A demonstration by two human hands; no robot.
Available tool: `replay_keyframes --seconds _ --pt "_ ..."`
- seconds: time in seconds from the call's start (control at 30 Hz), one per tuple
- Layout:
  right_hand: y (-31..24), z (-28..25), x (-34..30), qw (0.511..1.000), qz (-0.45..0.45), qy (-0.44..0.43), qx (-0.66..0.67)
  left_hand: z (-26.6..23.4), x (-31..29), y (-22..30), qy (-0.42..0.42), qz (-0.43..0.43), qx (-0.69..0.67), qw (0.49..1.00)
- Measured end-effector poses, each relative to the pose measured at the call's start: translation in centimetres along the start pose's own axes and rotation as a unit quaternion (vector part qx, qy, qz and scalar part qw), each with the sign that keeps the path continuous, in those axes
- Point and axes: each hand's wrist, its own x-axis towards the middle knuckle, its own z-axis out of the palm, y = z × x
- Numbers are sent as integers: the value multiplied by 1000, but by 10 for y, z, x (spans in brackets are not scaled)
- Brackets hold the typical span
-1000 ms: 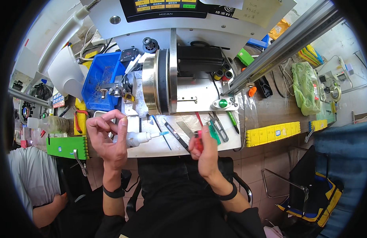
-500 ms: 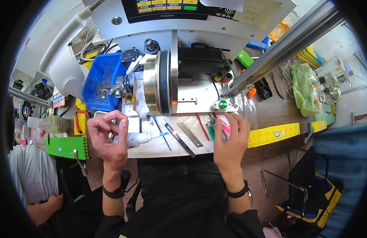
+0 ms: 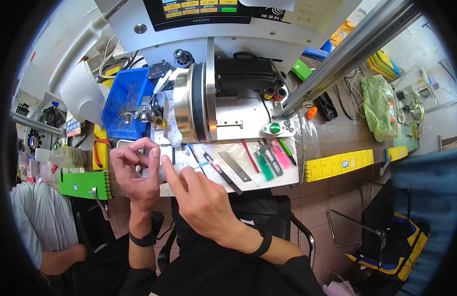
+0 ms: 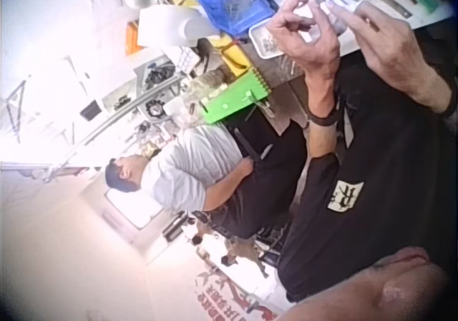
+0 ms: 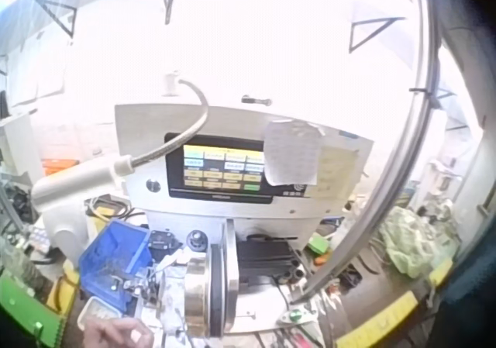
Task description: Manually assemble and glue small components at a specialized workbench with precision tools.
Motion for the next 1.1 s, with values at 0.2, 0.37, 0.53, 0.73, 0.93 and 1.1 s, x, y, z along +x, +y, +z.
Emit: replay_keyframes --seconds 0.2,0.37,0.53,0.73,0.93,1.1 --pt "1 5 2 999 3 -16 -47 2 -3 -1 9 0 14 1000" --pt "-1 4 2 999 43 -7 -26 6 -3 2 5 -1 17 1000" --pt "5 3 -6 997 28 -21 -64 6 -1 1 -1 7 13 1000" --pt "24 -2 -36 989 138 36 -30 2 -2 -6 -5 -22 -38 999" --pt "53 -22 -79 941 270 161 125 -3 -2 -7 -24 -38 -69 997" --pt "52 -45 -64 840 286 195 417 -10 -1 -15 -40 -26 -77 996"
